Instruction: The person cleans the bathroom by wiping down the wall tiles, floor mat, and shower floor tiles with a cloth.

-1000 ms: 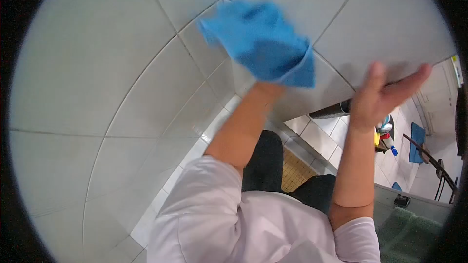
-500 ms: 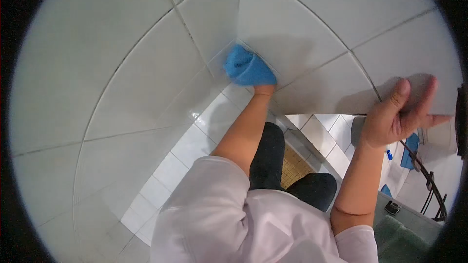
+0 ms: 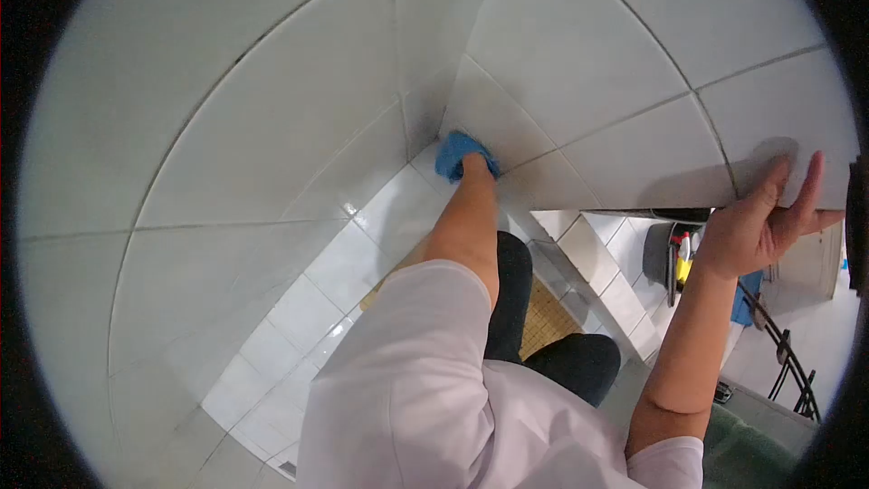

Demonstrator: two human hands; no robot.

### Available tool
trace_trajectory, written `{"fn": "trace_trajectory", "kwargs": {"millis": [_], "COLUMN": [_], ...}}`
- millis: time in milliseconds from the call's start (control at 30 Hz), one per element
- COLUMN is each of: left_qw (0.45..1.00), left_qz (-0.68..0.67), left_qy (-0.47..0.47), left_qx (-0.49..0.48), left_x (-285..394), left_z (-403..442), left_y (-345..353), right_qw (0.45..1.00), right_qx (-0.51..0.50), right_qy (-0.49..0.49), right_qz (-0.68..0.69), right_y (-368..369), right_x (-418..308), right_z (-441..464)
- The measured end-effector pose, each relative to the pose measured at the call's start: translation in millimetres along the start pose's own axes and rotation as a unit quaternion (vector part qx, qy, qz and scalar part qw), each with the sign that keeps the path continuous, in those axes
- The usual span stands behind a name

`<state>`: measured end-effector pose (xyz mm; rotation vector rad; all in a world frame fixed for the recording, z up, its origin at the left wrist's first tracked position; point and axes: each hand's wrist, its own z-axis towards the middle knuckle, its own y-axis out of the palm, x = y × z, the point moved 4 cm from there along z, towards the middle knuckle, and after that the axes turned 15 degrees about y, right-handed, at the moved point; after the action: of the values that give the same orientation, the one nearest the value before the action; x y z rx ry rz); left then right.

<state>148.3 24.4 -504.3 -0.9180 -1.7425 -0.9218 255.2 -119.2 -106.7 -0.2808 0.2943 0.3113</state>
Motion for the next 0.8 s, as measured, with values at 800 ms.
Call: {"fn": "trace_trajectory", "kwargs": {"millis": [800], "left_qw": [0.829], "left_qz": [-0.241], "left_qy": [-0.5], "left_qx": [-0.072], "left_x": [-31], "left_z": [-81], "left_y": [7], "right_qw": [0.989], "right_qx": [0.006], "right_qy": [-0.072], "right_qz": [-0.13], "right_y": [-4], "right_x": [8], "right_z": [-8]}}
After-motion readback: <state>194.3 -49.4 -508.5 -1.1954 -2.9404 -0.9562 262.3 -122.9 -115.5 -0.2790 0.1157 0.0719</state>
